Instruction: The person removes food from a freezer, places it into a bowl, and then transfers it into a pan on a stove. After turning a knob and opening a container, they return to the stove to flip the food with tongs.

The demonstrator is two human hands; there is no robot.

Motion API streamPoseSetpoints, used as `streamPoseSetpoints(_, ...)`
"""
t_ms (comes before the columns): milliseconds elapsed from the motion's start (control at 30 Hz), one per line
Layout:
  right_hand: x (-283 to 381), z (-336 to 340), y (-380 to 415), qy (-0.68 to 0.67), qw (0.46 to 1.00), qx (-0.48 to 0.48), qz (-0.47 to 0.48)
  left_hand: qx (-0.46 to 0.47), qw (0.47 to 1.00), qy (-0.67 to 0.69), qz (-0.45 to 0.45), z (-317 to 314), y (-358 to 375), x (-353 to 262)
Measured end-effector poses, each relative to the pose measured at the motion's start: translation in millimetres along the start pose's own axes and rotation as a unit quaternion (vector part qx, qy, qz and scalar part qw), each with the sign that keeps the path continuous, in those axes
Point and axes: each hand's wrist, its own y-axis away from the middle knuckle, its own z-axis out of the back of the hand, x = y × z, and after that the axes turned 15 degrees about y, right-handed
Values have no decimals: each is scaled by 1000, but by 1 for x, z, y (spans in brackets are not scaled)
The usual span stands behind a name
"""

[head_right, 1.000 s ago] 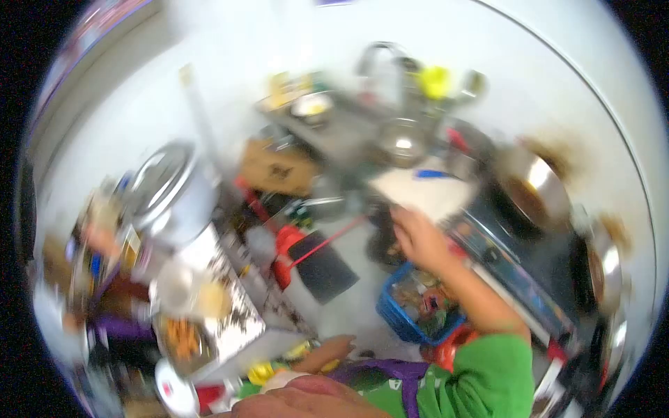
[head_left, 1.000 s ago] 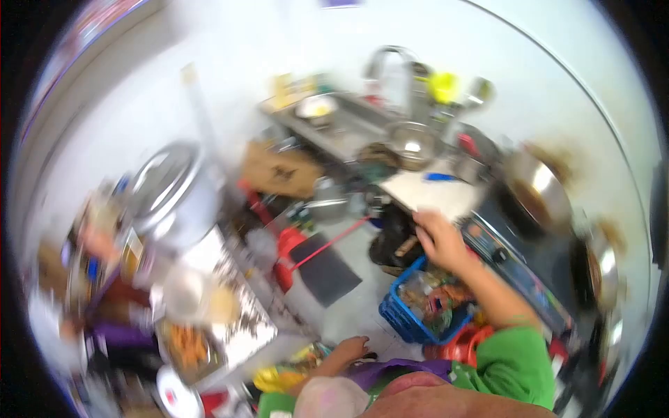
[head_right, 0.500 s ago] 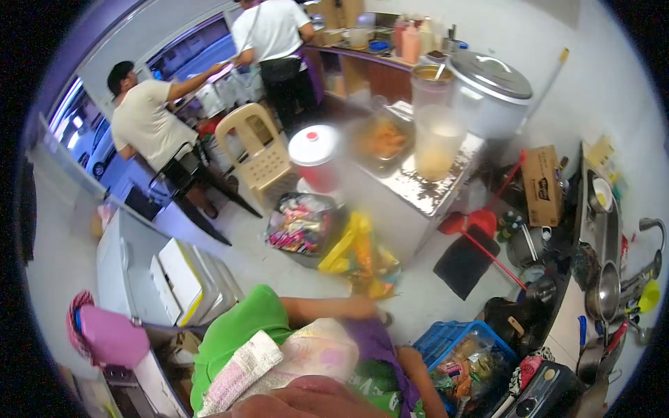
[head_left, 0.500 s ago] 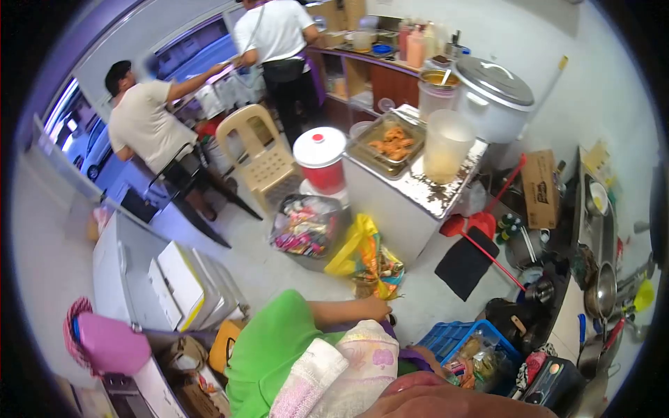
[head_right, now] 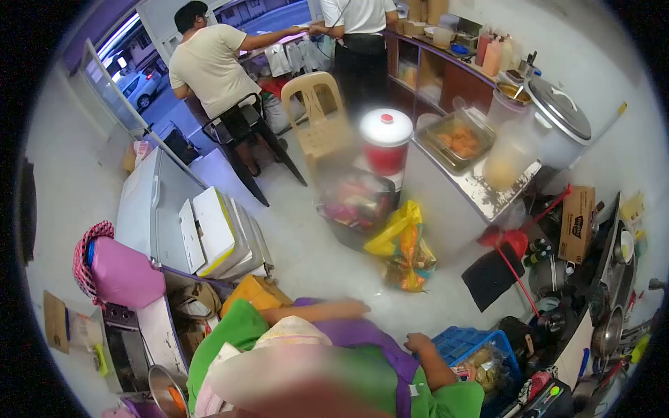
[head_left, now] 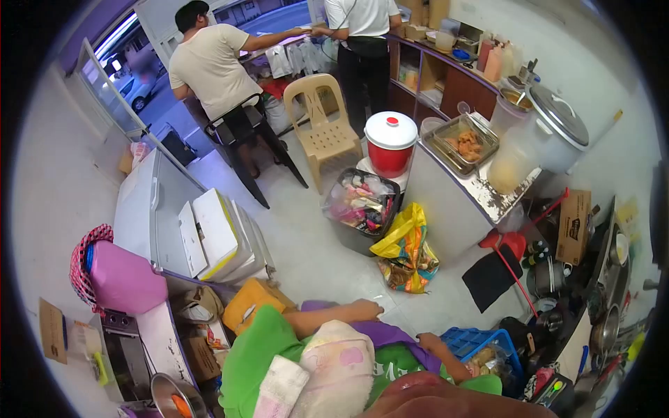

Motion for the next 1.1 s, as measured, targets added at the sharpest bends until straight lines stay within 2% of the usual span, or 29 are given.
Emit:
streamPoseSetpoints(67, 6, 11, -19, -4, 1000, -20, -15, 31, 997, 26, -62, -3, 13, 34)
streamPoseSetpoints(133, 14, 26, -40, -40, 997, -12, -61, -32, 999, 10, -7, 25, 45, 41)
streamPoseSetpoints(200, 22, 34, -57, -24, 992, -80, -91, -76, 997, 13, 10, 44, 78, 58)
streamPoseSetpoints(267, 37, 49, -72, -39, 990, -66, -119, -126, 991, 44, 1, 58, 110, 86)
streamPoseSetpoints(367, 74, 76, -87, 3, 993, -38, -108, -160, 984, 75, 30, 64, 161, 119)
streamPoseSetpoints(467, 136, 124, -85, 24, 995, -59, -75, -172, 963, 196, 71, 54, 192, 168)
streamPoseSetpoints(500, 154, 132, -95, 17, 995, -88, -52, -195, 950, 231, 74, 65, 209, 160)
streamPoseSetpoints(567, 191, 139, -109, -2, 990, -142, -2, -192, 956, 212, 56, 77, 220, 175)
streamPoseSetpoints(600, 213, 142, -113, -56, 987, -148, 14, -210, 954, 205, 54, 78, 222, 182)
streamPoseSetpoints(700, 254, 131, -112, -182, 969, -155, 70, -153, 969, 195, 24, 83, 222, 191)
streamPoseSetpoints(733, 262, 128, -111, -222, 958, -159, 91, -135, 969, 189, 77, 90, 225, 176)
streamPoseSetpoints(800, 272, 143, -119, -308, 927, -167, 132, -152, 973, 171, 22, 86, 212, 198)
streamPoseSetpoints(833, 269, 159, -128, -246, 951, -144, 123, -155, 975, 160, -4, 81, 205, 212)
streamPoseSetpoints(867, 264, 182, -128, -184, 970, -118, 111, -150, 974, 159, 61, 95, 212, 203)
streamPoseSetpoints(900, 255, 198, -129, -121, 984, -91, 97, -177, 967, 174, 58, 104, 220, 203)
streamPoseSetpoints(967, 233, 209, -162, -56, 982, -137, 113, -236, 948, 207, 53, 114, 233, 209)
streamPoseSetpoints(1033, 227, 241, -187, 32, 974, -176, 139, -258, 932, 237, 97, 115, 232, 227)
streamPoseSetpoints(1100, 229, 275, -211, 40, 980, -146, 130, -282, 911, 269, 133, 133, 242, 232)
